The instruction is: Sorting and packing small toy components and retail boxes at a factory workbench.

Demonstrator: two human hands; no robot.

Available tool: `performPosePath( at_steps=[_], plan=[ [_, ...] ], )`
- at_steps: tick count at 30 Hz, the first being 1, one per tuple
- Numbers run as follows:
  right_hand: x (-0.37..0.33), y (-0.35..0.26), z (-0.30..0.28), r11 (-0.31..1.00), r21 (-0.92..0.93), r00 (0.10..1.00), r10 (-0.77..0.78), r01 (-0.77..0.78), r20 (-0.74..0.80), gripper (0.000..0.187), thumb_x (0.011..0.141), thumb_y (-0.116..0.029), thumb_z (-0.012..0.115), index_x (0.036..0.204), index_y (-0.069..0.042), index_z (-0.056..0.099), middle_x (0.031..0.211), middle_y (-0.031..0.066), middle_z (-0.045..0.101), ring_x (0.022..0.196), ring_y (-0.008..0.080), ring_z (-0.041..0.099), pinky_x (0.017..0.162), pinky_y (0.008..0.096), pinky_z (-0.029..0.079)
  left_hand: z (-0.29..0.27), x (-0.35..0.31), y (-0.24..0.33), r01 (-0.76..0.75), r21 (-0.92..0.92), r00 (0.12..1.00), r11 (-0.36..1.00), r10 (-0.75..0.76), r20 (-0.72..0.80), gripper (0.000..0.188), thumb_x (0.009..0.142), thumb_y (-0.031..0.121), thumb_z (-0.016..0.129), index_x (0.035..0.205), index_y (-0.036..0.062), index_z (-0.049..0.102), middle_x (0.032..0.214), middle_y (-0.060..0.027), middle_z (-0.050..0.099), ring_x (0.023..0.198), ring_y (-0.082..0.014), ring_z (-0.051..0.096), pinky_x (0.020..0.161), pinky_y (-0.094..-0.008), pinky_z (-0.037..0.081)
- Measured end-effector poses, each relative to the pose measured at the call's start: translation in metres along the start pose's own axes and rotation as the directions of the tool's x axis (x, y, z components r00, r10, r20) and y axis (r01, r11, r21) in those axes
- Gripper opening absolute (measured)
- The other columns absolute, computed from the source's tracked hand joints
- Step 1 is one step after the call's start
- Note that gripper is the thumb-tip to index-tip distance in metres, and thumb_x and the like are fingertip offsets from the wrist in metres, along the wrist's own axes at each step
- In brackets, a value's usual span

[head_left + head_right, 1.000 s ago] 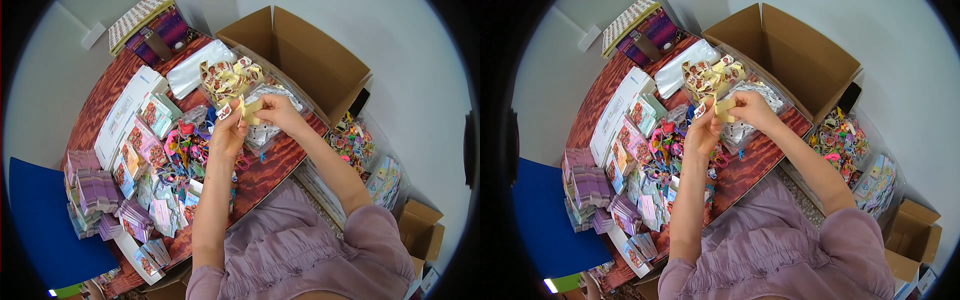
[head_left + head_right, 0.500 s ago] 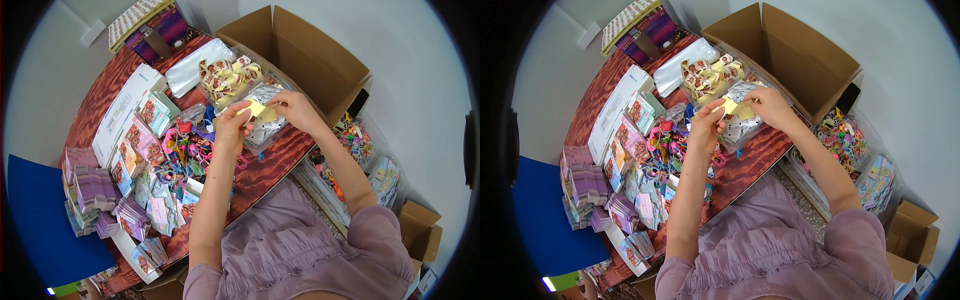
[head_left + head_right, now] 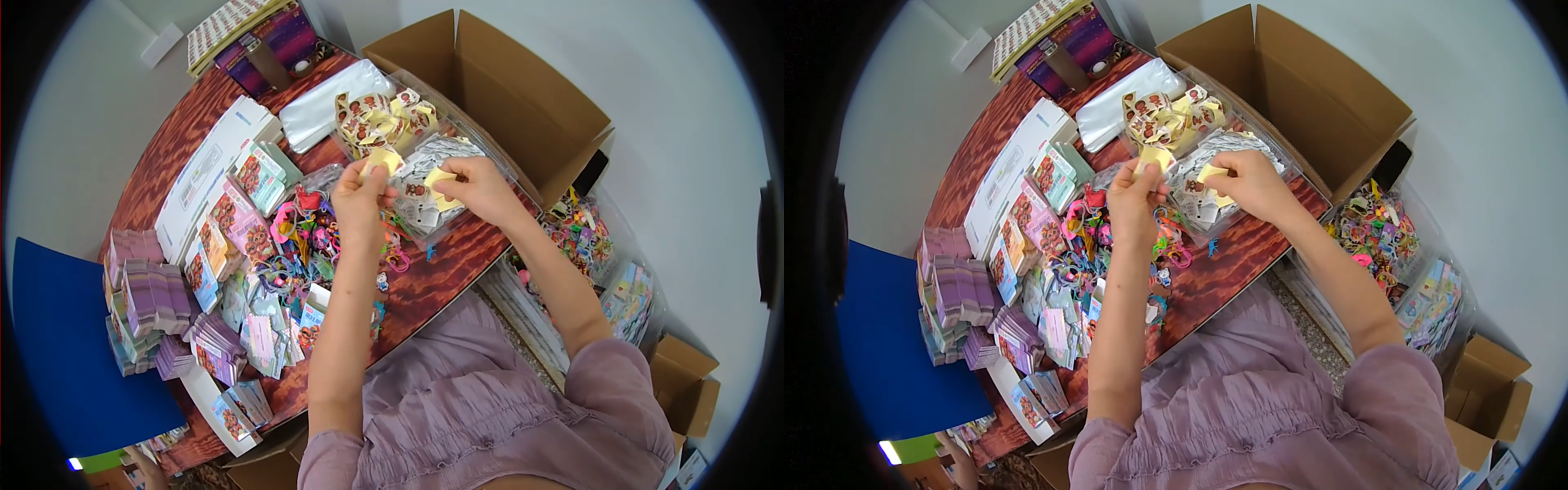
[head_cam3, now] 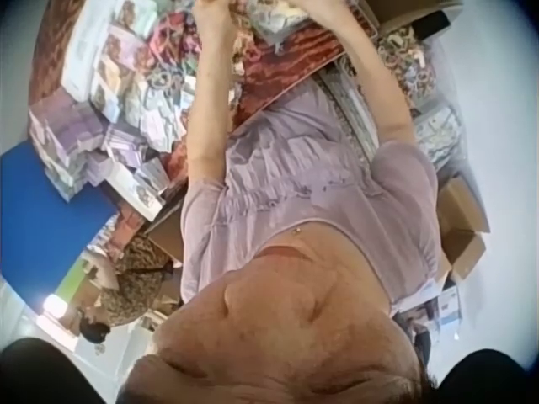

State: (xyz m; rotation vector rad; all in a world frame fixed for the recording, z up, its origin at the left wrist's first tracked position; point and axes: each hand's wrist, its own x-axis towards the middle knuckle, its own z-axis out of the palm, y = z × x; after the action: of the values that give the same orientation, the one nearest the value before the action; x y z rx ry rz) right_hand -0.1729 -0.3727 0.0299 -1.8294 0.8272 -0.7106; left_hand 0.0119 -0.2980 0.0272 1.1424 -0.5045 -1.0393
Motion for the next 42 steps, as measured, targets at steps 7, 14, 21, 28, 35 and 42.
performPosePath(
  at_steps=[7, 14, 21, 28, 35, 42],
  plan=[
    [0.004, -0.002, -0.008, 0.949, -0.306, 0.996, -0.071, 0.081, 0.046, 0.020, 0.088, -0.019, 0.066, 0.091, 0.001, 0.068, 0.084, 0.0130, 0.064, 0.079, 0.0269, 0.064, 0.073, 0.0360, 0.049, -0.006, 0.012, 0.015, 0.059, 0.141, 0.997, 0.988, -0.065, 0.040, 0.023, 0.097, 0.022, 0.062, 0.110, 0.0040, 0.066, 0.083, -0.0033, 0.070, 0.065, -0.0105, 0.064, 0.055, -0.0210, 0.049],
    [0.016, -0.012, -0.012, 0.904, -0.415, 0.993, -0.119, 0.100, -0.019, 0.021, 0.088, -0.011, 0.061, 0.105, -0.002, 0.070, 0.101, 0.0139, 0.064, 0.092, 0.0281, 0.063, 0.081, 0.0384, 0.049, -0.001, -0.002, -0.030, -0.461, 0.701, 0.887, 0.544, 0.284, 0.363, 0.038, 0.089, 0.006, 0.059, 0.126, -0.0024, 0.060, 0.108, -0.0183, 0.066, 0.083, -0.0255, 0.069, 0.078, -0.0358, 0.053],
    [0.024, -0.007, -0.018, 0.956, -0.281, 0.990, -0.113, 0.086, -0.082, 0.019, 0.089, -0.008, 0.063, 0.104, 0.001, 0.069, 0.090, 0.0085, 0.069, 0.080, 0.0153, 0.062, 0.074, 0.0299, 0.049, -0.021, -0.001, 0.000, -0.514, 0.797, 0.819, 0.317, 0.456, 0.348, 0.028, 0.089, 0.002, 0.062, 0.118, -0.0006, 0.063, 0.105, -0.0152, 0.064, 0.079, -0.0252, 0.067, 0.070, -0.0367, 0.052],
    [0.019, 0.005, -0.040, 0.958, -0.284, 0.984, -0.003, -0.049, -0.180, 0.018, 0.086, -0.009, 0.065, 0.101, 0.001, 0.069, 0.091, 0.0102, 0.071, 0.082, 0.0187, 0.066, 0.075, 0.0315, 0.051, -0.021, 0.001, -0.003, -0.354, 0.935, 0.830, -0.036, 0.449, 0.332, 0.031, 0.088, 0.013, 0.067, 0.116, 0.0011, 0.063, 0.102, -0.0194, 0.063, 0.092, -0.0375, 0.064, 0.076, -0.0467, 0.052],
    [-0.006, 0.016, -0.031, 0.791, -0.610, 0.991, -0.107, 0.039, -0.075, 0.016, 0.077, -0.014, 0.071, 0.083, -0.002, 0.063, 0.082, 0.0123, 0.062, 0.078, 0.0263, 0.064, 0.072, 0.0365, 0.050, -0.021, 0.008, -0.004, -0.364, 0.926, 0.848, 0.103, 0.447, 0.283, 0.026, 0.088, 0.013, 0.067, 0.112, 0.0031, 0.063, 0.097, -0.0162, 0.063, 0.086, -0.0375, 0.065, 0.072, -0.0463, 0.051],
    [0.002, 0.014, -0.033, 0.864, -0.502, 0.999, 0.037, -0.031, 0.003, 0.018, 0.077, -0.015, 0.071, 0.083, -0.003, 0.059, 0.087, 0.0116, 0.060, 0.085, 0.0304, 0.061, 0.075, 0.0387, 0.048, 0.006, 0.007, 0.000, -0.444, 0.887, 0.838, 0.125, 0.408, 0.362, 0.032, 0.084, 0.014, 0.070, 0.115, 0.0049, 0.066, 0.107, -0.0150, 0.065, 0.096, -0.0332, 0.065, 0.081, -0.0417, 0.052]
  ],
)
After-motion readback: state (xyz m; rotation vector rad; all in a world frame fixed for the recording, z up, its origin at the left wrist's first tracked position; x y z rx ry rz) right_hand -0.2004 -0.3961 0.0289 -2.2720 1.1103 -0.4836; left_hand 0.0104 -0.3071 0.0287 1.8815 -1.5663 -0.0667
